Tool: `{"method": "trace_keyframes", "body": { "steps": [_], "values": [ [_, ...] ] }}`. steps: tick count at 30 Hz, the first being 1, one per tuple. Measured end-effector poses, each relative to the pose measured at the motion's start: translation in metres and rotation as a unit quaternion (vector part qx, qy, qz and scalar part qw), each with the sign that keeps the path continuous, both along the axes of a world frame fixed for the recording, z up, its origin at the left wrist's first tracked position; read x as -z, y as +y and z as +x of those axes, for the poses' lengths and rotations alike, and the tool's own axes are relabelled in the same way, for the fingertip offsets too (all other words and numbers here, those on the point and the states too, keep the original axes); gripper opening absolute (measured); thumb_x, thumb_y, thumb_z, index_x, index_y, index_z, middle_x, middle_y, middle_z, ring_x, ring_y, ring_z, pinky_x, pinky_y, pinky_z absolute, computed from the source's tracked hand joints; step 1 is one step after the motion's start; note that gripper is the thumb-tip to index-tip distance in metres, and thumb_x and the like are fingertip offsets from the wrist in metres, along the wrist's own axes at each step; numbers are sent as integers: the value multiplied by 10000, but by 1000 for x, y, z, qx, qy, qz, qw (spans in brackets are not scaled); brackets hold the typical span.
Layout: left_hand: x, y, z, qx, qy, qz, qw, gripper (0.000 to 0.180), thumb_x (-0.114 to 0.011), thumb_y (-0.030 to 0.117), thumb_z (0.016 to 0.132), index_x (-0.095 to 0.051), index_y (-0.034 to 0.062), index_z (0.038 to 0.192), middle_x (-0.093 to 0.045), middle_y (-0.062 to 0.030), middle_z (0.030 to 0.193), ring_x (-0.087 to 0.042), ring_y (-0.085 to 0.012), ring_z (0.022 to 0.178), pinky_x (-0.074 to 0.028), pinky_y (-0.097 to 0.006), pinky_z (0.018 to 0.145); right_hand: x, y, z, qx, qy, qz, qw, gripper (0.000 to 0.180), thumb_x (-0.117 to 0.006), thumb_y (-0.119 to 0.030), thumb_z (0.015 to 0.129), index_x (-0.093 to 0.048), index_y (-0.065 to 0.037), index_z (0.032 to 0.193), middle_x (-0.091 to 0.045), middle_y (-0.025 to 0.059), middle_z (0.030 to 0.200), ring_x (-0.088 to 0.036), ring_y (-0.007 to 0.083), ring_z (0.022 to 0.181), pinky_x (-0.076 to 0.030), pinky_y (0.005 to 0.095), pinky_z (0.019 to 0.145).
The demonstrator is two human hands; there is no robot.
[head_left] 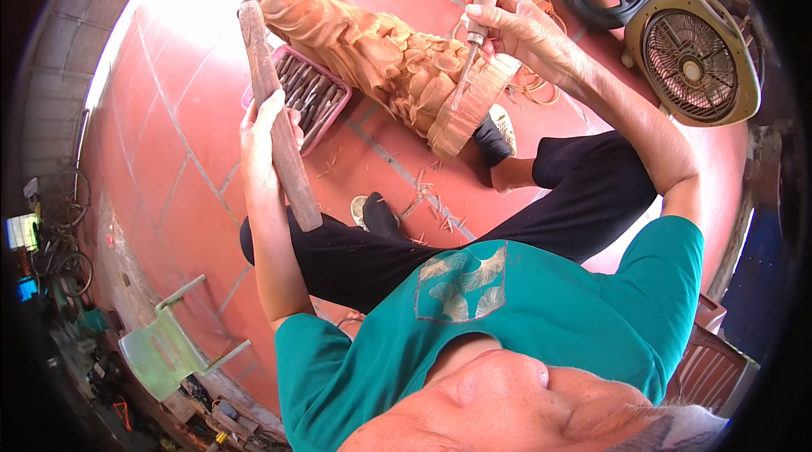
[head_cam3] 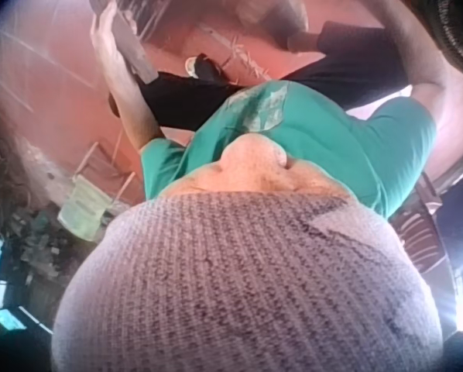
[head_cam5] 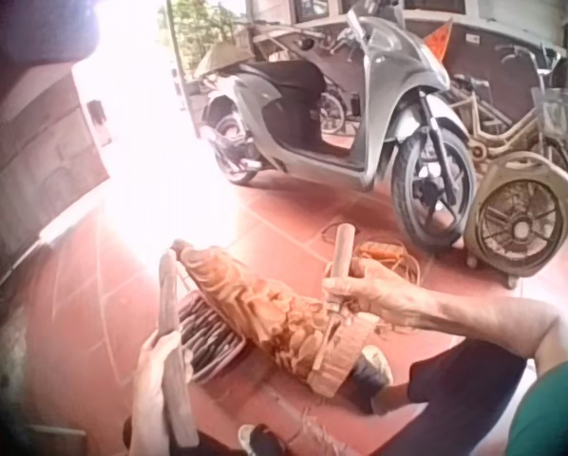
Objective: The person sits on the floor and carves a wooden sculpture using a chisel and mallet. They repeatedly strike the chisel to shape the wood, occasionally adjusting the tool and the sculpture's position.
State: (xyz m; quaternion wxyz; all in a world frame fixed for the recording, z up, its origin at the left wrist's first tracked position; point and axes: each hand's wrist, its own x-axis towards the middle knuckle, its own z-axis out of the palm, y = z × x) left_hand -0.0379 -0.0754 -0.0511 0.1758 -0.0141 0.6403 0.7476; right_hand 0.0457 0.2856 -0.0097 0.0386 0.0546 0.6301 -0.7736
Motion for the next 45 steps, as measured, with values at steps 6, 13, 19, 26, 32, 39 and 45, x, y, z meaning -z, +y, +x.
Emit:
{"method": "trace_keyframes", "body": {
  "steps": [6,13,19,26,32,39,45],
  "values": [
    [0,3,1,-6,-14,1,1000,289,-692,267,935,-588,63,1111,-609,-73,730,-552,-137,479,-453,-253,444,7,5,-2,8,-6,18,1000,379,-782,-291,899,-555,-29,1052,-624,41,833,-597,79,632,-517,222,554],
    [0,8,3,-17,8,-27,999,279,-673,280,956,-602,54,1105,-601,-75,737,-550,-136,504,-438,-249,459,18,18,-9,-18,31,171,985,403,-730,-370,932,-562,-22,1046,-657,62,848,-618,89,665,-513,231,592],
    [2,11,5,-3,12,-23,1000,277,-688,245,946,-606,46,1121,-602,-81,737,-553,-137,511,-445,-244,448,25,24,-10,-45,55,255,964,344,-671,-322,981,-563,-24,1116,-663,59,914,-617,79,717,-531,250,658],
    [-2,24,9,3,13,-33,999,268,-684,228,949,-591,38,1113,-590,-79,738,-552,-133,513,-452,-244,446,57,33,-14,-71,185,478,856,343,-695,-282,962,-563,-13,1127,-649,79,879,-645,153,801,-541,316,754],
    [-1,30,10,4,43,-53,998,248,-670,213,957,-573,42,1108,-594,-74,747,-551,-127,508,-464,-244,451,63,30,-12,-66,219,495,838,299,-704,-256,949,-543,-20,1039,-621,128,845,-635,248,792,-492,384,715],
    [-5,42,17,32,54,-74,995,244,-659,211,962,-555,64,1127,-593,-57,731,-550,-115,488,-455,-235,430,73,32,-13,-51,226,502,833,361,-741,-293,890,-536,-32,1033,-620,175,821,-625,368,780,-476,465,693],
    [-3,47,20,49,53,-86,994,252,-659,212,962,-540,72,1135,-590,-42,722,-550,-104,480,-448,-230,422,72,31,-12,-42,234,490,839,362,-751,-297,880,-541,-37,1021,-616,171,795,-628,363,762,-477,459,682]
  ]
}}
